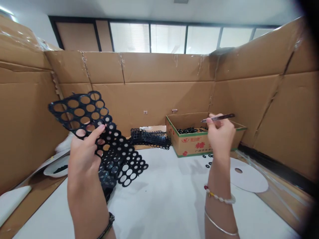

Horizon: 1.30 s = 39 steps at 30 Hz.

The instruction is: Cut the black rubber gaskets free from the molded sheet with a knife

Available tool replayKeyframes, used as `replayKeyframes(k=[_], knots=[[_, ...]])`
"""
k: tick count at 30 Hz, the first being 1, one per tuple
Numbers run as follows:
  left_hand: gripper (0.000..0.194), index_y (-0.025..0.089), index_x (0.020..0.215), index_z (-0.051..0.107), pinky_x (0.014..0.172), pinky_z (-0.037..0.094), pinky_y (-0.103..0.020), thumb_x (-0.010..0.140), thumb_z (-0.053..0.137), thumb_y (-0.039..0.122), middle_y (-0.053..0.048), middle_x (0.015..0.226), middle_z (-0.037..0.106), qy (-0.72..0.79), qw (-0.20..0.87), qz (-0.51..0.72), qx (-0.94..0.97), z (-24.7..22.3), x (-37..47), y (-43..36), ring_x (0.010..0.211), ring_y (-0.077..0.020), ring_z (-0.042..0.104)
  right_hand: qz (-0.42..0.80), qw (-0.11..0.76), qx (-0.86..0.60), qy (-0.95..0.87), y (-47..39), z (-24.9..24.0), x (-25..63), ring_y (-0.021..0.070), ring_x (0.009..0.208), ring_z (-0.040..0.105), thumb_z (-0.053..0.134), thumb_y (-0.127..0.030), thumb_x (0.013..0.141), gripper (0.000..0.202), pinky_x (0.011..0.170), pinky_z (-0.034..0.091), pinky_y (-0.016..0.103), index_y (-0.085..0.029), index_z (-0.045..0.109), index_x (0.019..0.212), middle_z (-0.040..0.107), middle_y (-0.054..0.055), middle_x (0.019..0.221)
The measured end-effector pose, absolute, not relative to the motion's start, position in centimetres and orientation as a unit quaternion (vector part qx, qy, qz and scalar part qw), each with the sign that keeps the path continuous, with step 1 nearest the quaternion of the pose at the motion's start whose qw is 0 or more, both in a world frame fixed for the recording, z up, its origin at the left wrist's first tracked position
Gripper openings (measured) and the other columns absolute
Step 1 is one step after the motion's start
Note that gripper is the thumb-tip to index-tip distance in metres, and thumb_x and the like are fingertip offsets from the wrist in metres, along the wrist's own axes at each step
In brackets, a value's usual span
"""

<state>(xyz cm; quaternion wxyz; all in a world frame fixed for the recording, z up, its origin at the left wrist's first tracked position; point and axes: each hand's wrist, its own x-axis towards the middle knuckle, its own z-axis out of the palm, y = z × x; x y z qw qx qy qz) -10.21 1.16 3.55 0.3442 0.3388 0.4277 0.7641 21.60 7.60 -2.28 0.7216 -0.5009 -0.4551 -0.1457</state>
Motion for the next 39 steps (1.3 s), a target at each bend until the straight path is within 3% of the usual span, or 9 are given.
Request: replayKeyframes(k=[4,8,11,16,24,31,35,39], knots=[[0.028,0.020,0.071,0.050,0.037,0.029,-0.015,0.062,0.075,0.013,0.012,0.050,0.054,0.412,0.361,0.769,0.329,3.9,-9.7,0.8,0.042,-0.0038,0.048,-0.123,0.743,-0.472,-0.459,7.0,-1.1,17.1,0.0286,0.088,0.065,0.060,-0.032,0.082,0.017,0.083,0.047,0.051,-0.019,0.068,0.090,0.071,0.011,0.092],[0.031,0.020,0.076,0.053,0.032,0.021,-0.013,0.054,0.074,0.014,0.012,0.052,0.051,0.390,0.347,0.782,0.341,3.6,-8.6,1.5,0.041,-0.0033,0.045,-0.030,0.762,-0.223,-0.607,3.7,0.2,11.6,0.0177,0.087,0.064,0.055,-0.021,0.089,0.012,0.078,0.051,0.036,-0.020,0.062,0.079,0.069,0.004,0.093],[0.038,0.019,0.081,0.059,0.032,0.020,-0.013,0.050,0.081,0.016,0.010,0.050,0.047,0.391,0.371,0.748,0.388,3.0,-7.5,1.7,0.042,-0.0050,0.046,-0.067,0.717,-0.112,-0.684,2.1,0.2,8.3,0.0148,0.089,0.062,0.054,-0.013,0.089,0.012,0.077,0.051,0.033,-0.021,0.061,0.082,0.066,0.003,0.094],[0.036,0.020,0.085,0.061,0.034,0.024,-0.013,0.055,0.081,0.018,0.008,0.054,0.050,0.355,0.407,0.707,0.456,2.3,-6.3,1.6,0.044,-0.0062,0.047,-0.202,0.700,-0.132,-0.672,2.4,-0.6,7.0,0.0124,0.076,0.056,0.059,-0.011,0.088,0.012,0.067,0.049,0.029,-0.023,0.061,0.086,0.063,0.001,0.087],[0.034,0.020,0.085,0.066,0.033,0.023,-0.010,0.055,0.082,0.017,0.007,0.052,0.046,0.362,0.409,0.702,0.457,2.4,-5.9,0.8,0.046,-0.0062,0.048,-0.257,0.700,-0.141,-0.651,3.5,-0.8,7.3,0.0121,0.072,0.056,0.060,-0.010,0.087,0.011,0.063,0.048,0.029,-0.021,0.061,0.087,0.063,0.002,0.087],[0.029,0.020,0.088,0.071,0.036,0.031,-0.008,0.061,0.084,0.020,0.006,0.058,0.056,0.350,0.405,0.706,0.463,2.2,-6.0,0.7,0.049,-0.0045,0.053,-0.289,0.691,-0.157,-0.643,3.7,-0.7,7.3,0.0126,0.070,0.056,0.062,-0.007,0.084,0.013,0.062,0.046,0.028,-0.020,0.062,0.085,0.067,0.003,0.085],[0.034,0.024,0.095,0.074,0.059,0.049,-0.008,0.063,0.085,0.018,0.005,0.072,0.067,0.306,0.406,0.687,0.519,2.2,-6.4,0.3,0.069,-0.0064,0.064,-0.289,0.684,-0.157,-0.651,4.2,-0.8,7.8,0.0127,0.070,0.057,0.065,-0.007,0.082,0.011,0.062,0.047,0.029,-0.018,0.063,0.084,0.069,0.003,0.084],[0.039,0.030,0.100,0.073,0.079,0.053,-0.012,0.065,0.084,0.016,0.005,0.090,0.073,0.285,0.409,0.662,0.560,1.9,-6.6,0.3,0.090,-0.0104,0.068,-0.290,0.703,-0.139,-0.634,4.6,-1.1,8.0,0.0139,0.074,0.060,0.066,-0.007,0.082,0.013,0.064,0.050,0.028,-0.019,0.064,0.086,0.071,0.003,0.086]])
